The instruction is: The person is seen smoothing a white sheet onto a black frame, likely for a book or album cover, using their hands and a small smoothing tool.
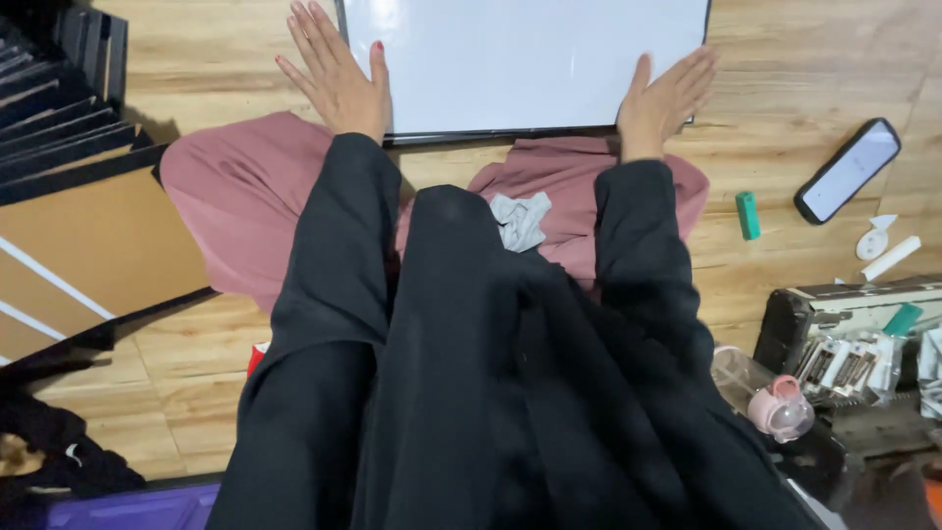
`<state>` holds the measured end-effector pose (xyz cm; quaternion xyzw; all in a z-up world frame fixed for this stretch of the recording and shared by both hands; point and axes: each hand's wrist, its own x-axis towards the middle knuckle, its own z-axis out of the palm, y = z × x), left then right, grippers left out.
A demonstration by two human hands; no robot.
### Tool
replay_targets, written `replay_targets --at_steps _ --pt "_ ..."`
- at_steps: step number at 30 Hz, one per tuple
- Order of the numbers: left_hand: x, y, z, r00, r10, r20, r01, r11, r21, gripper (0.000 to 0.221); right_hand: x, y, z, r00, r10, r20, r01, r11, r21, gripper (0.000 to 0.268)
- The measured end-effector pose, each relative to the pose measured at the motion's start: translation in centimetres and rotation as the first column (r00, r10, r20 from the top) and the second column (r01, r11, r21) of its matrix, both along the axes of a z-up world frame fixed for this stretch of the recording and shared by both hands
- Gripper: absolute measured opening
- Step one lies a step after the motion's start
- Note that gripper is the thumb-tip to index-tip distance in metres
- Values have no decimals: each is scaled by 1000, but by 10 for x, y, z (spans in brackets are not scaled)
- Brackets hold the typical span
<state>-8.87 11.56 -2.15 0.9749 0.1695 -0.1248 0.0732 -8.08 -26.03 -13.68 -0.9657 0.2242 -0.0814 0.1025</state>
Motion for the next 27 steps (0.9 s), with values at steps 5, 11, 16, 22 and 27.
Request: replay_targets --at_steps 5,11,16,22,27 --pt "7 -27 -102 887 -234 397 330 924 -194 65 -78 175 184 714 570 -407 -304 776 553 23" --pt "0 -58 -26 651 -685 327 727 686 -10 57 -96 147 124 540 841 -30 -587 402 703 9" --pt "29 -101 -35 657 -585 476 672 740 -18 56 -55 106 153 756 653 42 -543 590 598 10" --pt "48 -154 -37 600 -665 445 759 649 -53 49 -78 109 100 252 967 30 -708 163 687 22" --pt "-29 -153 -8 628 -558 542 775 392 -496 66 -39 79 189 334 937 -105 165 52 985 40"
